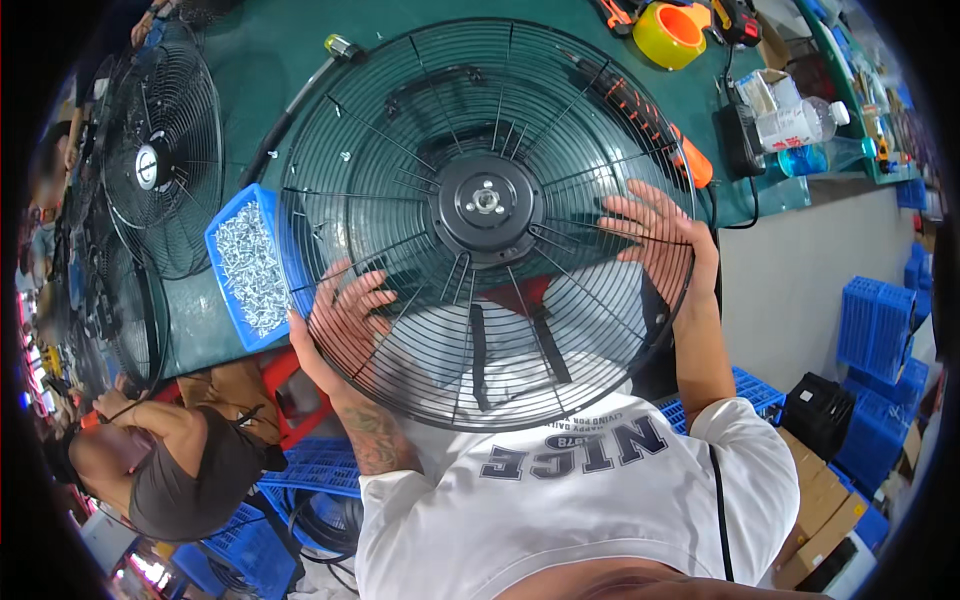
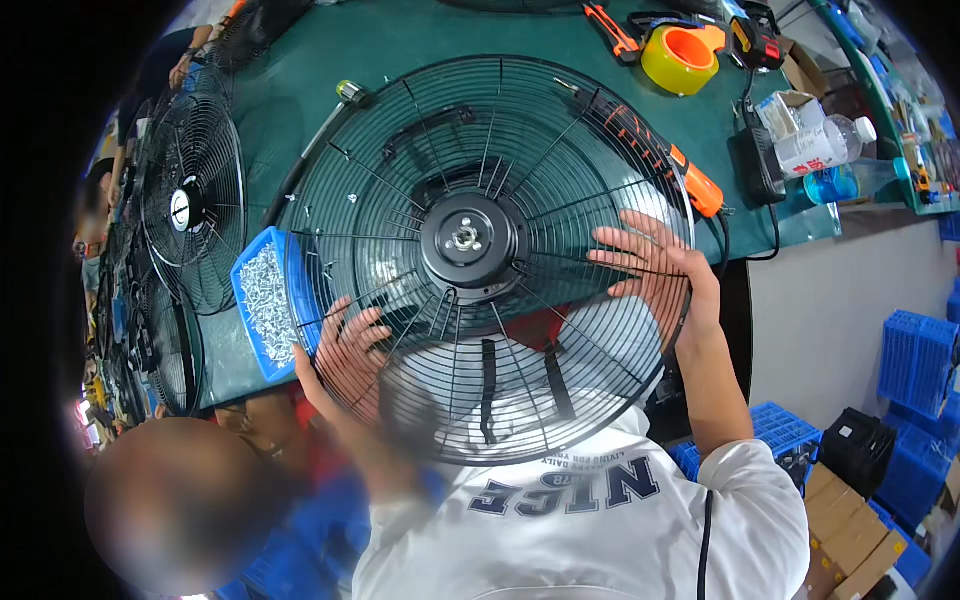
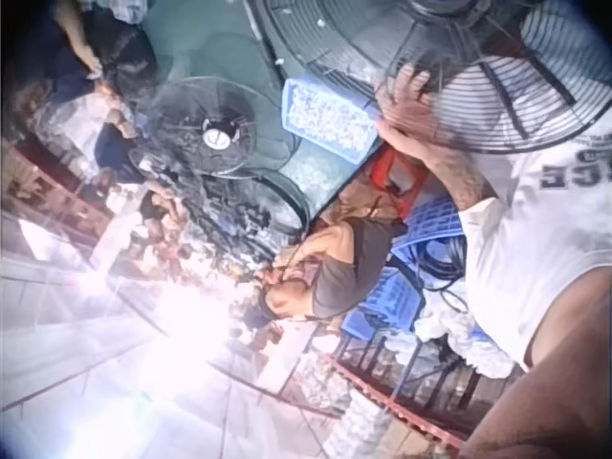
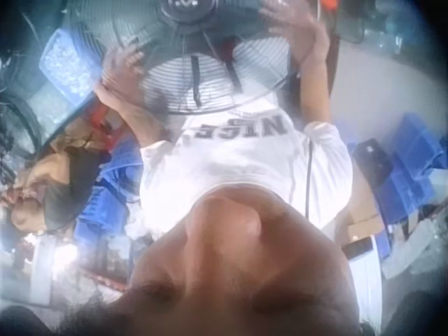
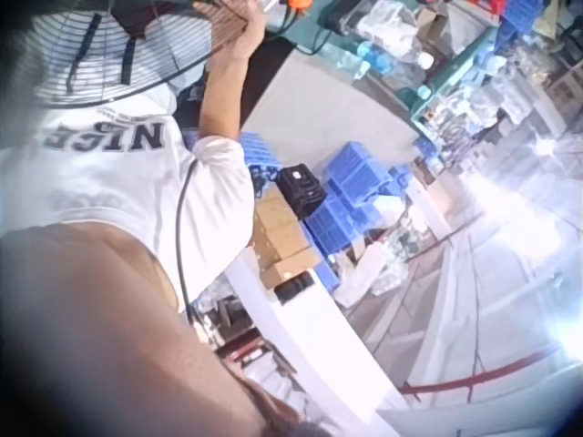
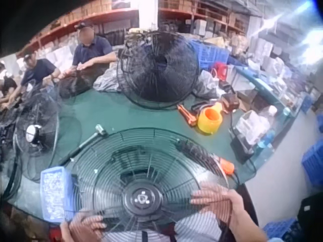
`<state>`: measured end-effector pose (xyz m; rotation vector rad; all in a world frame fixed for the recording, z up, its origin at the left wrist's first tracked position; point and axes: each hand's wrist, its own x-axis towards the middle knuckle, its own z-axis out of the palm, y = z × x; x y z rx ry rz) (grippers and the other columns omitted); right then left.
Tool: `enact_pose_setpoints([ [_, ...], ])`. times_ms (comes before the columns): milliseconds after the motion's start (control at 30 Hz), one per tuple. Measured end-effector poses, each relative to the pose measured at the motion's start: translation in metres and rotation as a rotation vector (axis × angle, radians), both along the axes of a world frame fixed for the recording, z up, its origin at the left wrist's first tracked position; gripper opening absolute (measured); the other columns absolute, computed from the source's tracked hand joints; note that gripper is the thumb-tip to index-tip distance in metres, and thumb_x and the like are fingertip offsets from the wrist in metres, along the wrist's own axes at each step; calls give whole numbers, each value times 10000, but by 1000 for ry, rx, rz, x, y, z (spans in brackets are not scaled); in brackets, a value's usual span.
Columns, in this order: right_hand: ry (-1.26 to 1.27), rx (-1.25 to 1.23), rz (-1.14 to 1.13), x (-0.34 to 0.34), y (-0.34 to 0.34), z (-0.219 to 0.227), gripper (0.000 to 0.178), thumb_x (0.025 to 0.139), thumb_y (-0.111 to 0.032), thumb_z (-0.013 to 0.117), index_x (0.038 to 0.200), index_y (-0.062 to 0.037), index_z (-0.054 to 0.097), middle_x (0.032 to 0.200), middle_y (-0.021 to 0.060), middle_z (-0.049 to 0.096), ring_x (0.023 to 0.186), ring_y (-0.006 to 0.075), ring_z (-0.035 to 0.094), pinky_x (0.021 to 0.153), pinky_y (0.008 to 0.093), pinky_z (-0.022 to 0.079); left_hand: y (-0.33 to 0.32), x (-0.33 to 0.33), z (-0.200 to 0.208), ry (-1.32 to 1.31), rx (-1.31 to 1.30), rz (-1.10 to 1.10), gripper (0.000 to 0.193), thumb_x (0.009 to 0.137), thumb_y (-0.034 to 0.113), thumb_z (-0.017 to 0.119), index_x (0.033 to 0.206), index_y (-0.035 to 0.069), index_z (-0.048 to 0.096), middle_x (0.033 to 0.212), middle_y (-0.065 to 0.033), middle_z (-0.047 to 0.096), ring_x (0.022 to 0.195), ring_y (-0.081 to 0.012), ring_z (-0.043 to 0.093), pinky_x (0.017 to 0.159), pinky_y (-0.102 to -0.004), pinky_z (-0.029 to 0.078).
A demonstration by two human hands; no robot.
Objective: Assembling industrial or large electric fans on a production line.
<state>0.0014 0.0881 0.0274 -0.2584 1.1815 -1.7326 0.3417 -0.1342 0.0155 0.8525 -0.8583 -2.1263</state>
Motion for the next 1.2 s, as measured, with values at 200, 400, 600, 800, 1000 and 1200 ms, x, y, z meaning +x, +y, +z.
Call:
enact_pose_setpoints([
  [200, -55, -70, 13, -3, 11, -14, 746, 885, -333, 551, 1477, 86, 375, 1380, 341, 553, 1202, 424, 642, 867, 447, 607, -4, -3, -10, -33, -4, 7, 971, 970, 738, 300, 1442, -107, 369, 1209, -324, 625, 959, -342, 690, 654, -322, 570],
  [400, 37, -29, 45, -1, 8, -13, 776, 963, -496, 460, 1477, 80, 386, 1383, 315, 562, 1230, 370, 632, 887, 418, 592, -7, 2, -6, -51, 3, 7, 963, 972, 732, 302, 1442, -106, 360, 1200, -326, 623, 938, -348, 689, 636, -330, 581],
  [600, -205, 130, -91, -37, 24, -25, 780, 1013, -656, 374, 1390, 13, 515, 1061, 72, 677, 852, 157, 651, 694, 275, 525, -8, 13, -3, -61, -5, 2, 1063, 922, 822, 303, 1451, -100, 354, 1219, -335, 620, 965, -366, 690, 637, -340, 580],
  [800, -253, 212, -257, -88, 44, -27, 650, 1045, -565, 446, 1424, -38, 492, 907, 9, 703, 648, 90, 613, 464, 214, 491, 5, 31, -17, -397, -238, 160, 764, 1027, 652, 342, 1075, -58, 621, 924, -221, 705, 820, -321, 711, 651, -364, 538],
  [1000, -441, 103, -200, -125, 41, -38, 630, 1055, -483, 488, 1422, 29, 471, 1110, 149, 739, 1013, 202, 741, 697, 311, 654, 5, 71, 13, -729, -612, 446, 273, 1052, 152, 549, 881, -32, 654, 733, -54, 663, 612, -104, 583, 590, -272, 457],
  [1200, 1, 319, -354, -115, -2, -34, 483, 1059, -461, 508, 1272, -36, 595, 924, 1, 729, 542, 44, 609, 489, 167, 532, -81, 64, 48, -1290, -1355, 12, 226, 910, 107, 682, 1110, 7, 650, 979, -151, 665, 825, -265, 645, 717, -359, 522],
])
